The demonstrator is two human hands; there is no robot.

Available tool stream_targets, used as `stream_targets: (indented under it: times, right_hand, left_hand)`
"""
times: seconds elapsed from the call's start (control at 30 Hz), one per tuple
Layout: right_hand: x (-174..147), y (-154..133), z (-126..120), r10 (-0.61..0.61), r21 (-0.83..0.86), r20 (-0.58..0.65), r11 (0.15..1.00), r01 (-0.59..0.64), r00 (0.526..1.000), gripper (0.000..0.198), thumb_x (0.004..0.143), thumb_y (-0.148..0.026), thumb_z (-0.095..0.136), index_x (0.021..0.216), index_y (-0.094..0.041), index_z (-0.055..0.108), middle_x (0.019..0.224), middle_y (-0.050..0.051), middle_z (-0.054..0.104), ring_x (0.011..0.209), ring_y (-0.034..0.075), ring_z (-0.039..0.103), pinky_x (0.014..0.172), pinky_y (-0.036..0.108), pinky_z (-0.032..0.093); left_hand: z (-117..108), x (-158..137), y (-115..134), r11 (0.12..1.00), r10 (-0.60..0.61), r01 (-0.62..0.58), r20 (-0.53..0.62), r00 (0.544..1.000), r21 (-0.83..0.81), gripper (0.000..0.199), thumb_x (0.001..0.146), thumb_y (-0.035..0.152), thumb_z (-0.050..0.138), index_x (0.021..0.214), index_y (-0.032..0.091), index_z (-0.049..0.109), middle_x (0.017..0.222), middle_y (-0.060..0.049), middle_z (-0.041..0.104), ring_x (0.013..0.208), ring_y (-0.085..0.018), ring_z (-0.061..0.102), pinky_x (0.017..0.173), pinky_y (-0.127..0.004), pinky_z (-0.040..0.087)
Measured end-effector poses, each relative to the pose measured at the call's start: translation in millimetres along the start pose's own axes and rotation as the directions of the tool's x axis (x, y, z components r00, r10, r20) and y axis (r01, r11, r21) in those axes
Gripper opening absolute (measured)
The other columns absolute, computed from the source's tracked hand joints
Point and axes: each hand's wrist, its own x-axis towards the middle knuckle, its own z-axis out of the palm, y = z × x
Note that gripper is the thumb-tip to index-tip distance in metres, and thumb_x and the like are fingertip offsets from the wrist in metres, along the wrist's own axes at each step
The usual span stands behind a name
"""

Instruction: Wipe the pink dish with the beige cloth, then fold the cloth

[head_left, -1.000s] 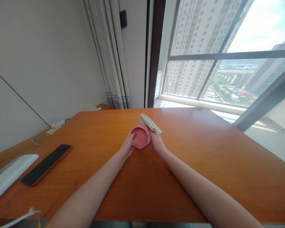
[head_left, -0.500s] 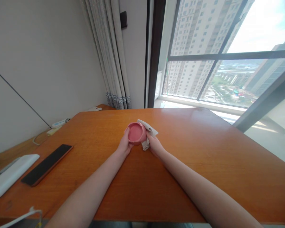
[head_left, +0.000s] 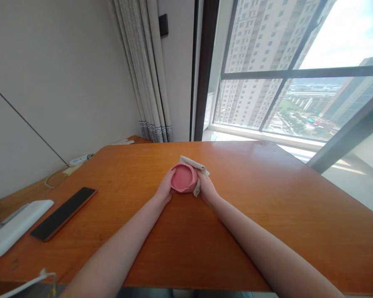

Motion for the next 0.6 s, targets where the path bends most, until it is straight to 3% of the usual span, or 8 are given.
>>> stream_targets:
  times: [0.13,0.2,0.27,0.37,0.43,0.5,0.6]
  right_hand:
    - [-6,1,7,0.098,-0.021,0.021,0.995,-0.097,0.995,0.042,0.075,-0.05,0.063,0.108,-0.023,0.064,0.116,0.005,0.067,0.115,0.023,0.058,0.096,0.035,0.049]
    - [-7,0,8,0.114,0.012,0.007,0.993,-0.114,0.993,0.04,0.075,-0.048,0.063,0.107,-0.024,0.064,0.117,0.003,0.066,0.114,0.021,0.059,0.095,0.033,0.049]
    - [-6,-1,8,0.11,0.071,-0.033,0.992,-0.107,0.993,0.038,0.076,-0.046,0.063,0.107,-0.024,0.063,0.117,0.003,0.066,0.111,0.02,0.06,0.093,0.031,0.051]
    - [-1,-5,4,0.162,0.154,-0.148,0.978,-0.139,0.976,0.032,0.077,-0.042,0.06,0.102,-0.022,0.063,0.109,0.003,0.069,0.104,0.02,0.064,0.085,0.029,0.054]
    - [1,-7,2,0.183,0.187,-0.177,0.971,-0.15,0.967,0.029,0.077,-0.04,0.058,0.099,-0.022,0.062,0.103,0.003,0.071,0.101,0.02,0.065,0.082,0.029,0.055]
    - [1,-7,2,0.199,0.211,-0.165,0.964,-0.163,0.966,0.028,0.077,-0.038,0.057,0.098,-0.022,0.062,0.1,0.003,0.072,0.1,0.021,0.065,0.082,0.03,0.055]
    - [-4,-5,7,0.187,0.217,-0.037,0.96,-0.174,0.982,0.032,0.078,-0.041,0.058,0.103,-0.022,0.063,0.105,0.005,0.071,0.102,0.023,0.065,0.084,0.033,0.054]
  left_hand:
    - [-2,6,1,0.995,-0.018,-0.001,-0.196,0.981,-0.097,0.03,0.082,0.033,0.055,0.108,0.021,0.06,0.099,-0.004,0.066,0.088,-0.017,0.061,0.075,-0.03,0.051]
    - [-5,9,1,0.998,0.064,-0.062,-0.153,0.986,0.014,0.027,0.08,0.03,0.057,0.103,0.018,0.062,0.101,-0.005,0.066,0.092,-0.017,0.06,0.079,-0.028,0.049]
    - [-7,9,0,0.979,0.126,-0.122,-0.018,0.992,0.165,0.029,0.075,0.028,0.064,0.101,0.017,0.064,0.105,-0.006,0.066,0.097,-0.018,0.058,0.084,-0.026,0.047]
    - [-7,5,-2,0.951,0.04,-0.077,0.125,0.991,0.301,0.039,0.073,0.035,0.067,0.108,0.021,0.062,0.105,-0.005,0.065,0.092,-0.018,0.059,0.077,-0.027,0.048]
    - [-6,1,-4,0.942,-0.029,-0.008,0.106,0.994,0.336,0.039,0.075,0.041,0.064,0.109,0.022,0.06,0.1,-0.004,0.065,0.085,-0.017,0.059,0.069,-0.026,0.048]
    - [-5,-1,-6,0.948,-0.009,-0.008,0.051,0.999,0.319,0.037,0.076,0.043,0.062,0.105,0.02,0.06,0.097,-0.004,0.065,0.082,-0.017,0.058,0.064,-0.024,0.047]
    - [-5,2,-7,0.981,0.044,-0.036,-0.04,0.998,0.19,0.038,0.079,0.046,0.058,0.105,0.019,0.059,0.099,-0.005,0.063,0.085,-0.017,0.058,0.065,-0.024,0.048]
